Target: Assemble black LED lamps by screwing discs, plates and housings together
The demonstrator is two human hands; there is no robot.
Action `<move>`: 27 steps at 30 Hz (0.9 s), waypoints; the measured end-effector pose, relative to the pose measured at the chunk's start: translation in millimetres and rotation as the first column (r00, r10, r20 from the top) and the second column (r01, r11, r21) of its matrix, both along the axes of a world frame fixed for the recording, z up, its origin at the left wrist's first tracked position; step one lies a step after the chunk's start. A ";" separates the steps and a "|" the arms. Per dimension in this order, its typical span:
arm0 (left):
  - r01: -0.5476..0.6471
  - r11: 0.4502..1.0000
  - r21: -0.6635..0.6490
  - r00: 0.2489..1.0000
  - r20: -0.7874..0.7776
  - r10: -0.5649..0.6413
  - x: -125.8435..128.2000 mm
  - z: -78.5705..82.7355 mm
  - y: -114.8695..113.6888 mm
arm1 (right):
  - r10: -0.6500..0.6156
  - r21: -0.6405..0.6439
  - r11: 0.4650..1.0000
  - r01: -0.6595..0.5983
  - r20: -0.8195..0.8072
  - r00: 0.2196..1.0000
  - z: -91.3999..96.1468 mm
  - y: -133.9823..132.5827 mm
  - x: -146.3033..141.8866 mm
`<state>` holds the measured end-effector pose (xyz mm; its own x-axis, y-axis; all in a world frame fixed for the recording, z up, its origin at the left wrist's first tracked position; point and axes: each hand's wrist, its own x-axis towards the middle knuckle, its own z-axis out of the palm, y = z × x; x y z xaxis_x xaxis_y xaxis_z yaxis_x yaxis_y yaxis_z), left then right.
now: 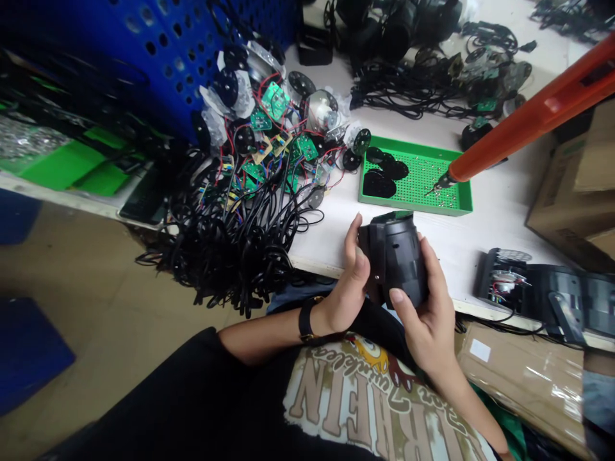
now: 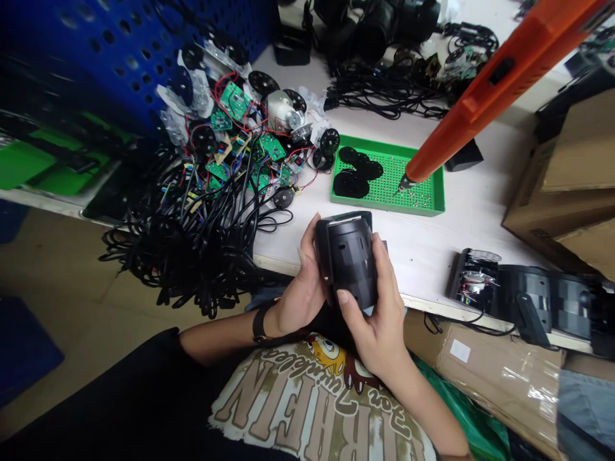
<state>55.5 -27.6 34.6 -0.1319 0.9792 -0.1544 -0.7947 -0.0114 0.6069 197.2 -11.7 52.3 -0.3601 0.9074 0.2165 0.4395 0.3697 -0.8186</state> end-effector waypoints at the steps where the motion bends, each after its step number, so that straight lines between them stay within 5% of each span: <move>1: 0.004 1.000 -0.020 1.000 0.018 -0.004 -0.7 1.0 1.4 | 0.023 -0.031 0.999 -0.022 0.026 0.999 1.7 2.0 1.7; 5: -0.007 0.998 -0.068 0.998 0.065 0.011 -2.3 6.6 6.7 | 0.074 -0.087 0.994 -0.069 0.054 0.996 4.9 6.0 2.6; 10: -0.023 0.996 -0.091 0.996 0.080 0.030 -1.8 8.5 9.1 | 0.006 0.004 1.000 -0.006 0.008 1.000 0.3 1.1 -7.4; 27: 0.033 0.999 0.019 0.992 -0.121 -0.030 -7.8 -2.5 8.7 | 0.096 0.110 0.986 -0.126 0.245 0.965 5.3 -1.6 -10.8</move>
